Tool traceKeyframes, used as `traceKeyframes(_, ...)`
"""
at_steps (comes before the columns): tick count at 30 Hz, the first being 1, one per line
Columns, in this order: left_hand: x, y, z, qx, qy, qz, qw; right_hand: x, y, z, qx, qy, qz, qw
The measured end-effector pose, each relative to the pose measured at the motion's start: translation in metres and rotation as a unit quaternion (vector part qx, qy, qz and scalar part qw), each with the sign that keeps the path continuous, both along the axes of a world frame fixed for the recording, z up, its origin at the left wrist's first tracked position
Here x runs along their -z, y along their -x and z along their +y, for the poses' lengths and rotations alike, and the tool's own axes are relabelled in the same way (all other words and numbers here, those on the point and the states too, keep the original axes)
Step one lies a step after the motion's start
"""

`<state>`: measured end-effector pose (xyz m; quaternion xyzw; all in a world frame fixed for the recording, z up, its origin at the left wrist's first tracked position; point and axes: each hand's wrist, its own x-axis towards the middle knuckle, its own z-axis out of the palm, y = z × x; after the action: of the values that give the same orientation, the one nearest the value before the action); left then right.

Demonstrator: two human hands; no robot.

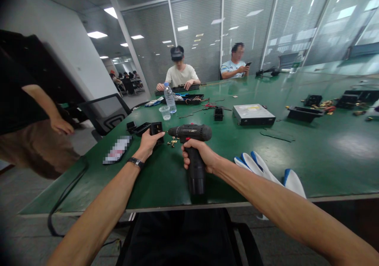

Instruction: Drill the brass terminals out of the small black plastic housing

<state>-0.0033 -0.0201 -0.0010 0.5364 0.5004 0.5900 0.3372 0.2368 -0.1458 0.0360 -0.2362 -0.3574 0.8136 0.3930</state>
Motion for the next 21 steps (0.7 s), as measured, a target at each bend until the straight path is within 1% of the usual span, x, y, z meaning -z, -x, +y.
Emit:
traceKeyframes(4, -0.002, 0.003, 0.000, -0.006, -0.004, 0.008, 1.000, 0.000, -0.002, 0.001, 0.010, -0.003, 0.013, 1.000)
traceKeyframes(9, -0.009, 0.012, -0.002, -0.062, 0.010, 0.004, 0.998, -0.001, -0.009, 0.007, 0.030, -0.001, 0.024, 0.999)
traceKeyframes(11, -0.010, 0.014, -0.003, -0.065, 0.015, 0.006, 0.998, 0.000, -0.011, 0.009, 0.038, 0.003, 0.025, 0.999)
traceKeyframes(14, -0.011, 0.012, -0.006, -0.036, 0.004, 0.017, 0.999, 0.002, -0.011, 0.013, 0.046, 0.011, 0.019, 0.999)
traceKeyframes(19, -0.008, 0.001, -0.010, 0.015, -0.036, 0.079, 0.996, 0.006, -0.010, 0.017, 0.054, 0.033, 0.008, 0.998)
traceKeyframes(21, -0.007, -0.003, -0.011, 0.032, -0.048, 0.080, 0.995, 0.007, -0.010, 0.019, 0.059, 0.042, 0.004, 0.997)
